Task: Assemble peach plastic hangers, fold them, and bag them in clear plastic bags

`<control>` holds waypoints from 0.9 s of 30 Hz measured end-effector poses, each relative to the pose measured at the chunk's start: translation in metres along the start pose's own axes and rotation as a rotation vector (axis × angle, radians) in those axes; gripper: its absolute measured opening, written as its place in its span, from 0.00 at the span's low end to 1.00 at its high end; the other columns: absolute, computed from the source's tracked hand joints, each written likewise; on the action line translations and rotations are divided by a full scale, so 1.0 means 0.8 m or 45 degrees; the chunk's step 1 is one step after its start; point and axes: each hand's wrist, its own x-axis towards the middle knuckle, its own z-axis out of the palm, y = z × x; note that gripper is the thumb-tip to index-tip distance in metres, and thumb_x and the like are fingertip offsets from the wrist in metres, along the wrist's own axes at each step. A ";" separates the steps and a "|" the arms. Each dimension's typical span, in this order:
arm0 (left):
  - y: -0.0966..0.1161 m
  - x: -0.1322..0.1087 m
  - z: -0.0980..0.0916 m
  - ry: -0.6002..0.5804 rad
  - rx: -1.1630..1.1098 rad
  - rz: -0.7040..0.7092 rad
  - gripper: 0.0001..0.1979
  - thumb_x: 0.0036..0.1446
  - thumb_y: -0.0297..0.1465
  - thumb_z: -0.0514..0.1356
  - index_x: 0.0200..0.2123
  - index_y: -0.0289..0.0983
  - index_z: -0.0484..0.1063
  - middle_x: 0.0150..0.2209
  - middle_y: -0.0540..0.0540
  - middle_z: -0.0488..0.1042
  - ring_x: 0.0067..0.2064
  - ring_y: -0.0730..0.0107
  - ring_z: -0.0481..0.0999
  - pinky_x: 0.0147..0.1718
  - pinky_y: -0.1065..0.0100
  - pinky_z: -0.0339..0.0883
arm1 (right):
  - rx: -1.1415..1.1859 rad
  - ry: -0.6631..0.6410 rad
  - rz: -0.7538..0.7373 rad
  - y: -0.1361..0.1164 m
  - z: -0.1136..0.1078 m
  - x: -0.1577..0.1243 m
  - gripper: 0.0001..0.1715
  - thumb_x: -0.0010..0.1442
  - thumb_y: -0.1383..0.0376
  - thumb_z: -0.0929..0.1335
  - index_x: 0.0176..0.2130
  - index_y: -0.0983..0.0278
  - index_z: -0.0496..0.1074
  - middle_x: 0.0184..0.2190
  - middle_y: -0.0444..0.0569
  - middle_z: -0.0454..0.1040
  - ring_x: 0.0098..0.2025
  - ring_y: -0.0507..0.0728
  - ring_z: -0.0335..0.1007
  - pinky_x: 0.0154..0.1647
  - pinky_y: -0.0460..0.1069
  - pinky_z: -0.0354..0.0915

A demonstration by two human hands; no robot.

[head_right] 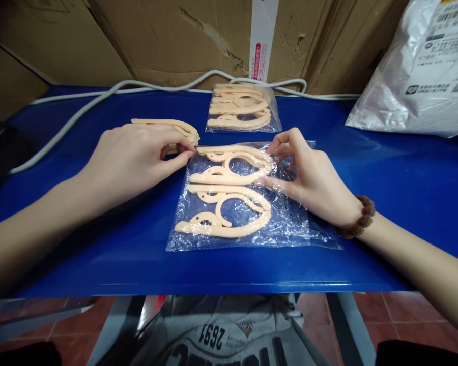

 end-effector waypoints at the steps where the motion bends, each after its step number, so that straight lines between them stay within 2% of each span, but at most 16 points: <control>1: 0.000 0.001 -0.003 -0.009 0.011 0.013 0.10 0.64 0.32 0.56 0.39 0.41 0.78 0.42 0.44 0.81 0.45 0.50 0.79 0.39 0.56 0.74 | -0.028 -0.004 -0.011 0.000 0.000 0.000 0.29 0.58 0.46 0.74 0.46 0.60 0.62 0.48 0.52 0.77 0.43 0.60 0.74 0.41 0.54 0.68; 3: -0.003 0.004 -0.007 -0.022 0.015 0.096 0.13 0.64 0.34 0.56 0.47 0.40 0.77 0.48 0.42 0.79 0.52 0.46 0.75 0.43 0.54 0.74 | -0.086 -0.020 -0.038 -0.001 -0.002 0.000 0.28 0.60 0.46 0.73 0.47 0.60 0.62 0.49 0.53 0.77 0.43 0.60 0.74 0.41 0.54 0.68; 6: -0.012 0.011 -0.005 -0.091 -0.017 0.251 0.18 0.66 0.35 0.55 0.55 0.38 0.74 0.51 0.41 0.78 0.54 0.47 0.73 0.48 0.51 0.72 | -0.135 -0.058 -0.077 -0.003 -0.004 0.003 0.28 0.62 0.45 0.71 0.47 0.61 0.62 0.49 0.55 0.77 0.42 0.60 0.74 0.41 0.54 0.69; 9: -0.021 0.017 0.003 -0.151 -0.020 0.321 0.17 0.68 0.34 0.53 0.54 0.37 0.76 0.52 0.41 0.78 0.51 0.50 0.74 0.50 0.52 0.70 | -0.145 -0.070 -0.109 -0.003 -0.004 0.008 0.29 0.63 0.43 0.69 0.47 0.62 0.63 0.48 0.55 0.76 0.42 0.60 0.75 0.42 0.55 0.69; 15: -0.020 0.020 0.011 -0.118 -0.104 0.333 0.16 0.71 0.34 0.52 0.50 0.38 0.78 0.48 0.43 0.80 0.49 0.55 0.74 0.49 0.56 0.69 | -0.159 -0.086 -0.102 -0.003 -0.004 0.011 0.31 0.61 0.42 0.70 0.49 0.62 0.63 0.45 0.55 0.78 0.43 0.62 0.76 0.42 0.56 0.70; 21: -0.023 0.016 0.007 -0.103 -0.146 0.312 0.18 0.69 0.33 0.51 0.53 0.39 0.77 0.50 0.43 0.80 0.51 0.56 0.75 0.49 0.57 0.71 | -0.223 -0.147 -0.124 -0.003 -0.007 0.012 0.35 0.62 0.43 0.69 0.55 0.64 0.63 0.47 0.57 0.78 0.46 0.65 0.77 0.46 0.58 0.69; 27: -0.027 0.012 -0.001 -0.098 -0.030 0.344 0.20 0.69 0.31 0.48 0.54 0.39 0.76 0.52 0.43 0.79 0.50 0.53 0.74 0.49 0.53 0.71 | -0.244 -0.063 -0.156 0.004 0.000 0.006 0.37 0.62 0.43 0.71 0.58 0.64 0.64 0.48 0.55 0.78 0.46 0.64 0.76 0.44 0.57 0.71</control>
